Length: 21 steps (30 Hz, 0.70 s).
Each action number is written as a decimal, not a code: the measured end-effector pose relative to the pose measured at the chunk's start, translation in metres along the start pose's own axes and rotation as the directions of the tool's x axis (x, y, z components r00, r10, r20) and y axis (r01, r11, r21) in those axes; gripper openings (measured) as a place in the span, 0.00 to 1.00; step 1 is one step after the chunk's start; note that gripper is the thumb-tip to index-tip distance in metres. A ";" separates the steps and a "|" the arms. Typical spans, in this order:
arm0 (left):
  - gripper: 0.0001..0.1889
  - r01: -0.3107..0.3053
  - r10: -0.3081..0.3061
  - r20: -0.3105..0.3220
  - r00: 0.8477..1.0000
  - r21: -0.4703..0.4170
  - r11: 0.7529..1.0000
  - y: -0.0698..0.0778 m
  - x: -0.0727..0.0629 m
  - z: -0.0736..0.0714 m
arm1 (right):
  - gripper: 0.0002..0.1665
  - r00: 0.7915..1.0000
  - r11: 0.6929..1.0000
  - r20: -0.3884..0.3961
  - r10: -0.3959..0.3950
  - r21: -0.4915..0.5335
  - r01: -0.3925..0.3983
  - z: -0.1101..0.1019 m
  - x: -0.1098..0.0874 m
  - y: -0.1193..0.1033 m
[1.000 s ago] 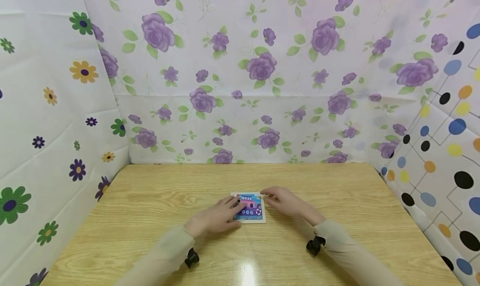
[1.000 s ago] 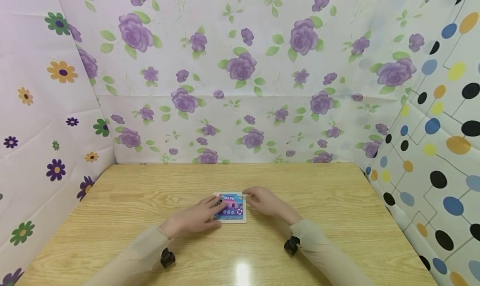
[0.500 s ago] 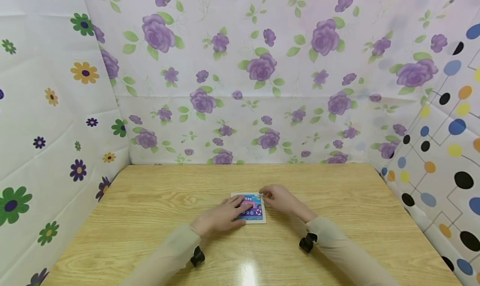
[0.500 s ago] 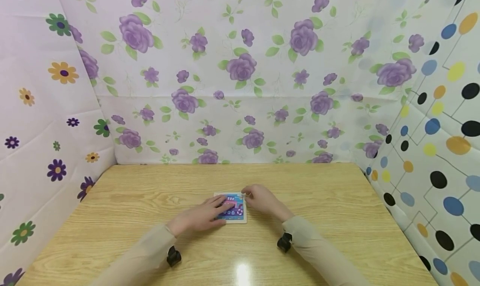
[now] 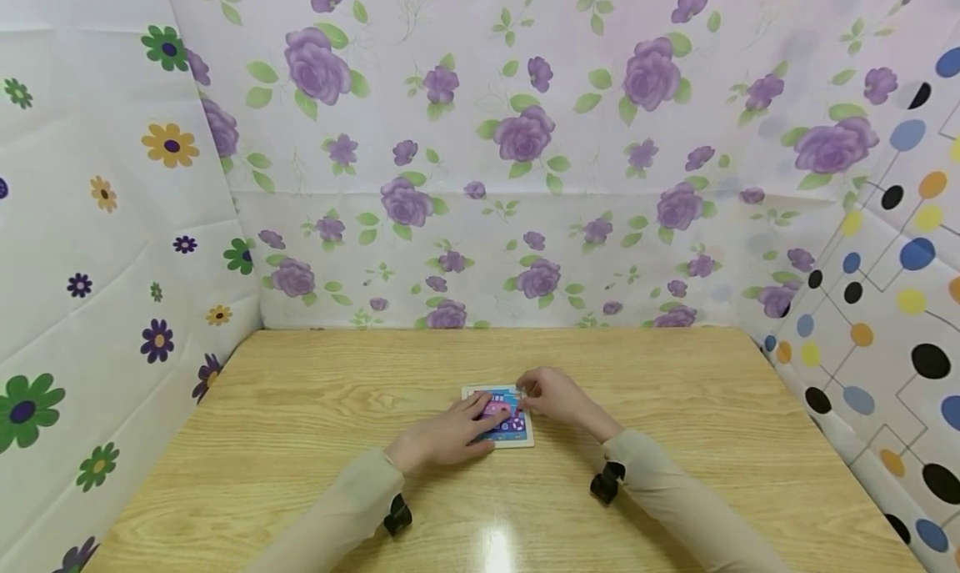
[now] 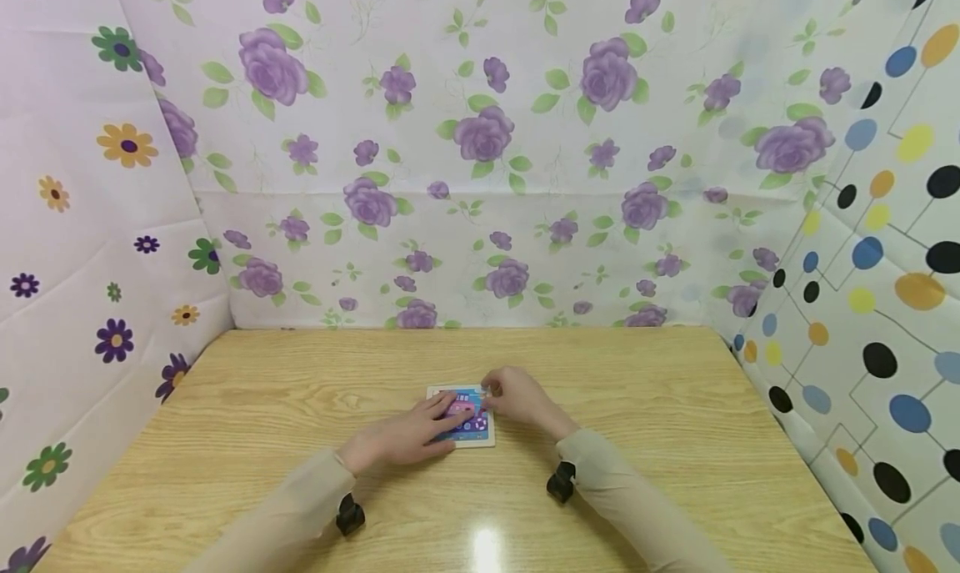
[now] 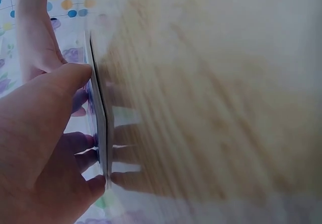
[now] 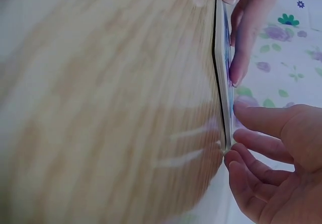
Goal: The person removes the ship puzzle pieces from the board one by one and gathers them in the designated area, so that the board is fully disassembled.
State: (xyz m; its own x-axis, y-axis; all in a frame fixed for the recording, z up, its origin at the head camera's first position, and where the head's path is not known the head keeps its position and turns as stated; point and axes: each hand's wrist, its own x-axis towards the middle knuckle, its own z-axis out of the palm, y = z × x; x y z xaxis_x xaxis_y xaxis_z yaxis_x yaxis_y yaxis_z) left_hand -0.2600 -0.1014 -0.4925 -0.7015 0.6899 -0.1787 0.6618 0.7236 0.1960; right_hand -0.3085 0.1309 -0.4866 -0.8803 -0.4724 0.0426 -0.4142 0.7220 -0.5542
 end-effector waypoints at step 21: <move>0.29 -0.010 0.011 0.016 1.000 -0.030 0.999 0.007 -0.003 -0.003 | 0.14 0.999 0.976 -0.005 -0.039 -0.216 0.037 0.001 0.001 -0.011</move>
State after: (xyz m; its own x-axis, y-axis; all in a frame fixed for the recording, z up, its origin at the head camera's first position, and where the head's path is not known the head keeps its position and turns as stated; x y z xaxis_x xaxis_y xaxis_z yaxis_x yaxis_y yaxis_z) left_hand -0.2541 -0.0985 -0.4877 -0.6898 0.6979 -0.1924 0.6607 0.7156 0.2268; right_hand -0.3045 0.1221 -0.4815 -0.8646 -0.4977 0.0688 -0.4868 0.7959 -0.3598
